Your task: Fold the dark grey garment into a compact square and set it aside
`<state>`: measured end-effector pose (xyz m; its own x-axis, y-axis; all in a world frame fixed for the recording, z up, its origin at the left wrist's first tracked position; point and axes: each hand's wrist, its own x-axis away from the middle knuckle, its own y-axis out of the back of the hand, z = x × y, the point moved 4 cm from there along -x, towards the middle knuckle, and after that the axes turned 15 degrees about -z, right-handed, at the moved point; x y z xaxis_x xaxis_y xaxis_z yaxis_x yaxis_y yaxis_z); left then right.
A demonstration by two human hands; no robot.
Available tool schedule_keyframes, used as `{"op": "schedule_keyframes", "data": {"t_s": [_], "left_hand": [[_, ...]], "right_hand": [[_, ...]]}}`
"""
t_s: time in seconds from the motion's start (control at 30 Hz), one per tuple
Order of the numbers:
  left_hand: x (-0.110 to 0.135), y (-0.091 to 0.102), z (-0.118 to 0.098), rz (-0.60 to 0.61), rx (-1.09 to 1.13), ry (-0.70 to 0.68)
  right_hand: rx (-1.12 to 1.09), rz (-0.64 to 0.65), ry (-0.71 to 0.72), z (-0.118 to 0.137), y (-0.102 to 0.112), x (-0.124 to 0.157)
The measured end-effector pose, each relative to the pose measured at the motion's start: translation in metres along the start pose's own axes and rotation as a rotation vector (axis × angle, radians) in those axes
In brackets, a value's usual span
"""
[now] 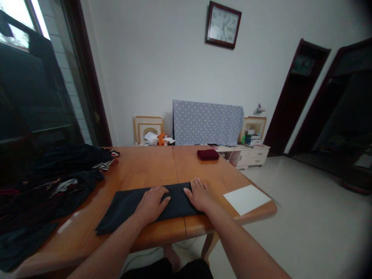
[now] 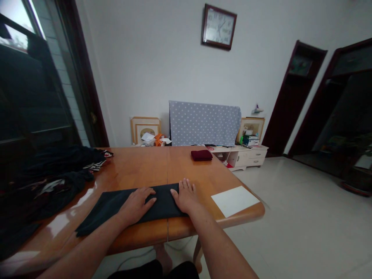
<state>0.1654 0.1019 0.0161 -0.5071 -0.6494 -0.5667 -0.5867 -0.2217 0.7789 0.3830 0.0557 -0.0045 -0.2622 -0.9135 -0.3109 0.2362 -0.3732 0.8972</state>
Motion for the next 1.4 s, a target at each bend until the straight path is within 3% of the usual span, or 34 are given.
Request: {"op": "schedule_keyframes", "data": {"t_s": [0.3,0.5,0.63,0.77,0.9,1.07,1.4], "left_hand": [[0.004,0.0,-0.002,-0.014,-0.013,0.025],[0.013,0.013,0.002,0.02,-0.047,0.045],[0.019,0.033,0.022,0.028,-0.095,0.117],[0.024,0.053,0.058,0.031,-0.124,0.219],[0.041,0.06,0.085,0.055,-0.155,0.292],[0.059,0.058,0.092,0.064,-0.244,0.335],[0.058,0.054,0.1,0.073,-0.284,0.387]], "right_hand": [[0.098,0.017,0.002,-0.01,-0.015,0.002],[0.18,0.01,0.04,-0.021,-0.029,-0.001],[0.207,0.007,0.059,-0.027,-0.034,-0.001],[0.224,-0.001,0.076,-0.029,-0.036,0.0],[0.234,0.003,0.084,-0.027,-0.032,0.002],[0.242,0.028,0.088,-0.021,-0.022,0.006],[0.24,0.04,0.094,-0.009,-0.008,0.01]]}}
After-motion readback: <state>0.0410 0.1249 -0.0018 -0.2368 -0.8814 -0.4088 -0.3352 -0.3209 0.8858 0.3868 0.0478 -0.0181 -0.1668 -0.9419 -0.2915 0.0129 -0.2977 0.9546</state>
